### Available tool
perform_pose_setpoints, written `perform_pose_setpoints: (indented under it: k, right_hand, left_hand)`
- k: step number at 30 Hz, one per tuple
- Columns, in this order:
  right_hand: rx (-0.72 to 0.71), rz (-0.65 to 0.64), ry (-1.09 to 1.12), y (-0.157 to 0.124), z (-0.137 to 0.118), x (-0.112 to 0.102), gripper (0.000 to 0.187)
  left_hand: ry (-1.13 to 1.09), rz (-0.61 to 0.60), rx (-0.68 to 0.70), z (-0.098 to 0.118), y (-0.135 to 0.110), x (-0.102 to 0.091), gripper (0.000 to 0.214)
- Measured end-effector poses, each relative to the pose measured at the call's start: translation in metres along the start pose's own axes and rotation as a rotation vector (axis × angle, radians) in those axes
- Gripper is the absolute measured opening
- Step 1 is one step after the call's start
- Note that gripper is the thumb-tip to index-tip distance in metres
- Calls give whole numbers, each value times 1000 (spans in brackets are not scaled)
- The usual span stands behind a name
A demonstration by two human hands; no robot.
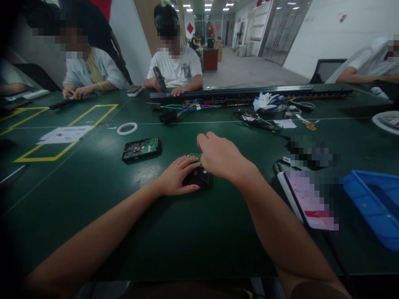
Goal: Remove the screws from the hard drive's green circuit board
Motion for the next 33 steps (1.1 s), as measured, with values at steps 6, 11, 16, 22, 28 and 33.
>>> perform_pose_setpoints:
  k: [6, 11, 16, 22, 28, 33]
  right_hand:
    - [5, 7, 2, 1, -1, 0, 22]
    - [99, 2, -63, 2, 0, -2, 27]
    - [146, -42, -111, 2, 4, -1, 25]
    - [-77, -20, 26, 0, 2, -1, 20]
    - [-92, -37, 43, -2, -4, -2, 28]
    - [99, -55, -73, 0, -1, -4, 28]
  left_hand:
    - [-14, 0, -4, 1, 1, 0, 83]
    - [-11, -4, -7, 0, 1, 0, 83]
    - [-6, -6, -14, 0, 1, 1, 84]
    - [-3, -8, -3, 1, 1, -1, 84]
    - [1, 1, -6, 0, 0, 0, 84]
    - [15, -5, 9, 0, 0, 1, 85]
Point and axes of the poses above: each hand's wrist, its own y-axis towards the middle knuckle, its own x-axis out of the palm, z = x × y, the point moved 4 cm from there along y, towards the middle knuckle, and after that the axes turned 12 degrees about -y, right-handed, at the moved point
